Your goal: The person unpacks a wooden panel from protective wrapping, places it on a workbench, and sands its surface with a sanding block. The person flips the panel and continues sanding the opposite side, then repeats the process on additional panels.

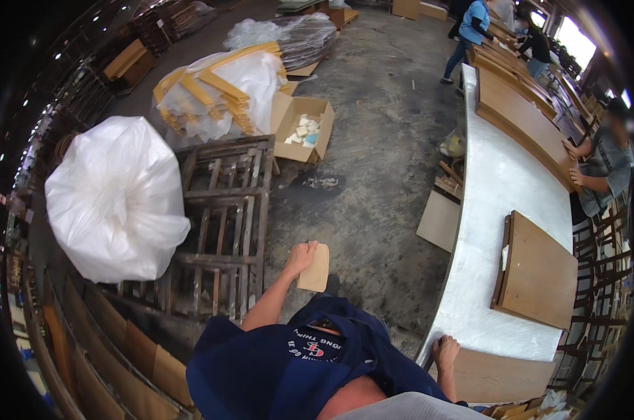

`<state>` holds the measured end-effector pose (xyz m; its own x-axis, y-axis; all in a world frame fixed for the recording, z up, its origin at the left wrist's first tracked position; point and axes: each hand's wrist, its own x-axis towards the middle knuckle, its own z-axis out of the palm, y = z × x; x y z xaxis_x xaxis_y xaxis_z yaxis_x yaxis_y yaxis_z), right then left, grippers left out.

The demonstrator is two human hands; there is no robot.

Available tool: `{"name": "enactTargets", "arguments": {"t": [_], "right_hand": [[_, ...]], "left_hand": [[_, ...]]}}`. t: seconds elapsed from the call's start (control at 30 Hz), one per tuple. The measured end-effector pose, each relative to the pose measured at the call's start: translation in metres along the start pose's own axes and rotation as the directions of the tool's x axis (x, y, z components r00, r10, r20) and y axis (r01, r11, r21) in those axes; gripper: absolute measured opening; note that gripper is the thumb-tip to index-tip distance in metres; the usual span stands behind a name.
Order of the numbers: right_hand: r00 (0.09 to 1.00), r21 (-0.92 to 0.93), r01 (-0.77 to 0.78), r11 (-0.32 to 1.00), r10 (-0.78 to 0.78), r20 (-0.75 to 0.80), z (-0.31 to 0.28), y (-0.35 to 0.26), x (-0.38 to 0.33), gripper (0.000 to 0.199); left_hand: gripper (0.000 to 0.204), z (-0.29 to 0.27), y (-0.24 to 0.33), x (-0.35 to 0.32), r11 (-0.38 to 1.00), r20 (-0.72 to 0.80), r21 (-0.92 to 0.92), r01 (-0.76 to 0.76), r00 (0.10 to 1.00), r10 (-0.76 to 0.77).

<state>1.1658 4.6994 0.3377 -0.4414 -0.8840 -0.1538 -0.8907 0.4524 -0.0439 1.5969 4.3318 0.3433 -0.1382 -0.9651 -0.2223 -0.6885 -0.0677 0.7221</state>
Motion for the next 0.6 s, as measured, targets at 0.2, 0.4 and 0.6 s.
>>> {"name": "enactTargets", "arguments": {"t": [0.2, 0.4, 0.6], "right_hand": [[0.978, -0.048, -0.123, 0.991, 0.13, 0.166, 0.01, -0.005, 0.011, 0.019], [0.982, 0.006, -0.17, 0.985, 0.169, 0.08, 0.015, -0.001, 0.005, 0.018], [0.969, -0.072, -0.243, 0.967, 0.245, 0.019, 0.015, -0.008, -0.002, 0.02]], "left_hand": [[0.055, 0.004, 0.052, 0.107, 0.965, 0.22, 0.059, -0.256, 0.946, 0.238], [0.046, 0.075, 0.095, 0.133, 0.914, 0.532, -0.08, -0.398, 0.758, 0.377], [0.033, 0.148, 0.155, 0.061, 0.848, 0.743, -0.171, -0.502, 0.499, 0.445]]}}
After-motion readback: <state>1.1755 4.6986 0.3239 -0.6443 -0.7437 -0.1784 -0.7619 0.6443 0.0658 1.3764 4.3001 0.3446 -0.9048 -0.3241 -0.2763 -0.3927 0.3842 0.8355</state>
